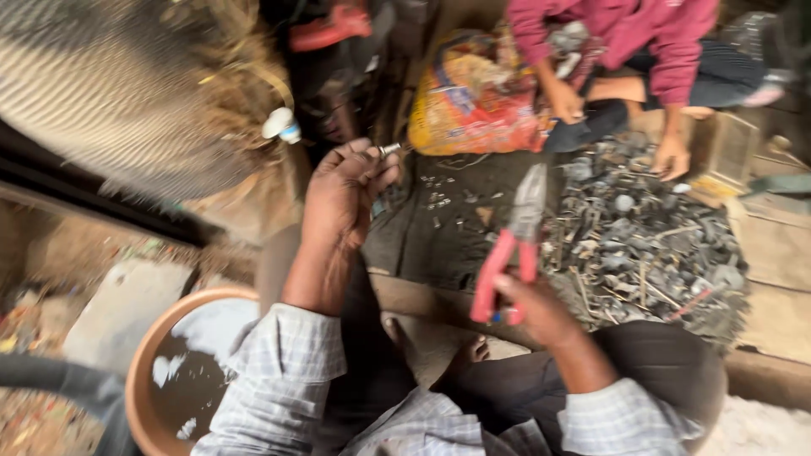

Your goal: Repairing and sorting small metal components using pliers and wrenches.

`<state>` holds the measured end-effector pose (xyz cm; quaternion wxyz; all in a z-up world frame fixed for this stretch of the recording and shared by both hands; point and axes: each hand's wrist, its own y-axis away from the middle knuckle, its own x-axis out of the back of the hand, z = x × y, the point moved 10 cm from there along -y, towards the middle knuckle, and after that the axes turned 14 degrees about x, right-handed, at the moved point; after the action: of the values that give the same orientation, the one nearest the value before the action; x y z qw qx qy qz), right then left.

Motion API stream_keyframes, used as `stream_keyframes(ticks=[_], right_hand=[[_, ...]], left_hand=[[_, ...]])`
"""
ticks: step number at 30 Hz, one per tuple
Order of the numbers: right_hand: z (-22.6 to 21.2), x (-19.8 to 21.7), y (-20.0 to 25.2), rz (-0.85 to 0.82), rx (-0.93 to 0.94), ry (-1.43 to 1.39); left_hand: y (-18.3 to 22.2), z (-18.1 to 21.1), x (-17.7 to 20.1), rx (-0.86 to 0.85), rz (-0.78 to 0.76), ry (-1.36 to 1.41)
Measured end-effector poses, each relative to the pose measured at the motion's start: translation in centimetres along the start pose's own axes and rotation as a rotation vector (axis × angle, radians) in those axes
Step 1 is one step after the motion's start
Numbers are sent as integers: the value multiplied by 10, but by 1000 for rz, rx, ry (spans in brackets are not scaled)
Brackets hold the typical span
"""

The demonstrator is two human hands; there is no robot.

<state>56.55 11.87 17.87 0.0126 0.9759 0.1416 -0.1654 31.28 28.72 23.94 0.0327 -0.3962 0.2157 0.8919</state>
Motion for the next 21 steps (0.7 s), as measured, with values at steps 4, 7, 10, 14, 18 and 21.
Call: stream_keyframes(ticks=[4, 7, 10, 14, 18, 21], right_hand=[[19, 21, 3, 152, -87, 281], [16, 28, 7, 168, -17, 461], [-20, 16, 3, 169, 186, 764], [-54, -2, -3, 196, 319, 1063], [-49, 4, -3, 134, 390, 845], [-30, 3, -1, 46, 277, 124]], left_hand=[[-27, -61, -13, 126, -23, -35], [-39, -102, -6, 203, -83, -12], [-42, -126, 4, 277, -35, -36], [-36, -122, -17, 309, -61, -41], [-29, -132, -25, 380, -92, -17], [-32, -134, -15, 386, -72, 1]])
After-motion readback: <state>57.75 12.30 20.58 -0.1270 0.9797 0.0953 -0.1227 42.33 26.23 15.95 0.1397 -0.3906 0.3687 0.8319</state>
